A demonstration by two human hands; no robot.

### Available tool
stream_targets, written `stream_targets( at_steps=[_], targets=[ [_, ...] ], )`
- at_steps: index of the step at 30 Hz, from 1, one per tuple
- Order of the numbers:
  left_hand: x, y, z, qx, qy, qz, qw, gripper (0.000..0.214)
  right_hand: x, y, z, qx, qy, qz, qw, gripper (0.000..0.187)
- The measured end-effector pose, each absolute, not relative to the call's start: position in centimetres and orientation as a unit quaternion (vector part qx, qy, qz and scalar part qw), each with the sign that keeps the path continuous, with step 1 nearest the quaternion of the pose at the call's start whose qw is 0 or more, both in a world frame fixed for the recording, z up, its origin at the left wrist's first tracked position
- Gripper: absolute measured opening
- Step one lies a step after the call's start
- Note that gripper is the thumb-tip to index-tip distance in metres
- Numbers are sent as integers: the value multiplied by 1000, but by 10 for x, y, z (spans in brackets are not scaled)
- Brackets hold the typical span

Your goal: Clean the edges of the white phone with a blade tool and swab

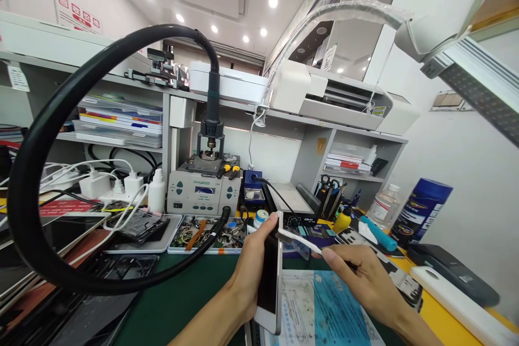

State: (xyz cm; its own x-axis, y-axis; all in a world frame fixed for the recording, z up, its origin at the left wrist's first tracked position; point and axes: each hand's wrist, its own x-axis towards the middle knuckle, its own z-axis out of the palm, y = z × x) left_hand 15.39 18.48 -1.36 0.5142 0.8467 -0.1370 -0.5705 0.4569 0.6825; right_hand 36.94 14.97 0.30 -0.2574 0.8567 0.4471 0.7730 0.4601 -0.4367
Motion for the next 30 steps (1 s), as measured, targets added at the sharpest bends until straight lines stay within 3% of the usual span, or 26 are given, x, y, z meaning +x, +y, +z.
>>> stream_targets(
  at_steps=[16, 30],
  targets=[
    [154, 189, -13, 243, 240, 412, 845, 61, 372, 148, -1, -445, -822, 4, 356, 25],
    [155, 185, -12, 287, 258, 430, 816, 67, 376, 157, -2, -450, -805, -3, 387, 24]
  ],
)
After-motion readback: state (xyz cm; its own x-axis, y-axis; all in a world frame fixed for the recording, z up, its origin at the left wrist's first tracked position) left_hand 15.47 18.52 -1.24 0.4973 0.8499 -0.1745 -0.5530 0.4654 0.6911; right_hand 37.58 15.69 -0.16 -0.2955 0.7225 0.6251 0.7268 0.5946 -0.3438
